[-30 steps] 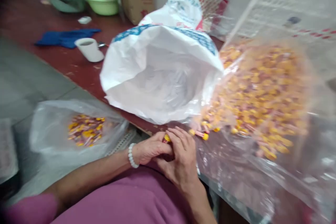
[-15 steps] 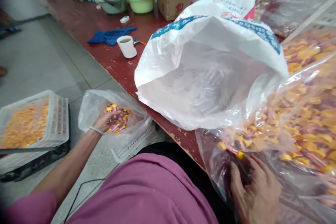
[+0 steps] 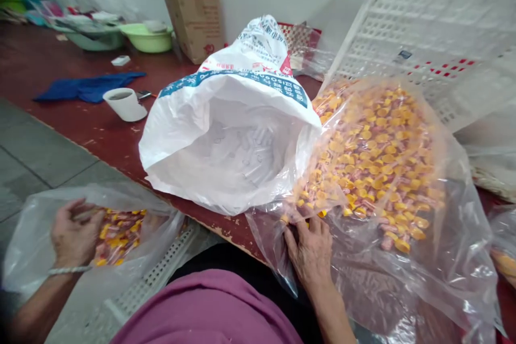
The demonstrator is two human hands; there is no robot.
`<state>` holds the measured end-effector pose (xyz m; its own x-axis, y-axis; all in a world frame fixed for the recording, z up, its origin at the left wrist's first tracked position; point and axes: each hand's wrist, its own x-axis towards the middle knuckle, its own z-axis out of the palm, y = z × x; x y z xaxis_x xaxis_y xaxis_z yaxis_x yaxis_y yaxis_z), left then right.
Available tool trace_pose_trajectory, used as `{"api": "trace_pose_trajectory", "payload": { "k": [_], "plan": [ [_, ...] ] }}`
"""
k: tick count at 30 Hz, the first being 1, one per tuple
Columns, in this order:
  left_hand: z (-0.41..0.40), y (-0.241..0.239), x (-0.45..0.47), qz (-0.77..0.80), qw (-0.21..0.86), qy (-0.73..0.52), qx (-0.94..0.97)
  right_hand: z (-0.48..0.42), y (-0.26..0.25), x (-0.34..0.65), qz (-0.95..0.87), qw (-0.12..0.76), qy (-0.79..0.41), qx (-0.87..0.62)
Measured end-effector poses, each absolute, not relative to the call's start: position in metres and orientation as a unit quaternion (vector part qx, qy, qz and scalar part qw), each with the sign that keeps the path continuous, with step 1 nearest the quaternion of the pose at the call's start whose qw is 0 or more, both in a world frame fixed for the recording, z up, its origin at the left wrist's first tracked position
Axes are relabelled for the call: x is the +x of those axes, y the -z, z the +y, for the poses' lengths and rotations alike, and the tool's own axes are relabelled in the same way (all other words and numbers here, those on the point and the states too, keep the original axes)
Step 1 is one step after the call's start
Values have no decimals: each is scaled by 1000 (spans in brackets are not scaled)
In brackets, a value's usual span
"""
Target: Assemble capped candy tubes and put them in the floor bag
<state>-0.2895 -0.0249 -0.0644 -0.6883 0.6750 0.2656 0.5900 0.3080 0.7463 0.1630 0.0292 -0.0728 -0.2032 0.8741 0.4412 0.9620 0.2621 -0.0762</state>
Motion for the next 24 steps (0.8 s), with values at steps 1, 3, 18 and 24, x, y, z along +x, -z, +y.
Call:
{"api": "trace_pose_trajectory", "payload": {
  "k": [1, 3, 18, 24],
  "plan": [
    [-17, 48, -272, 789, 17, -475, 390, 30, 72, 162, -768, 208, 105, -597],
    [4, 13, -226, 705, -7, -520, 482, 32, 73, 160, -761, 221, 105, -601],
    [174, 17, -33, 611, 201, -9, 765, 19, 80, 173, -716, 283, 93, -632],
    [171, 18, -45, 609, 241, -55, 754, 21, 86, 194, -731, 300, 33, -612]
  ]
}}
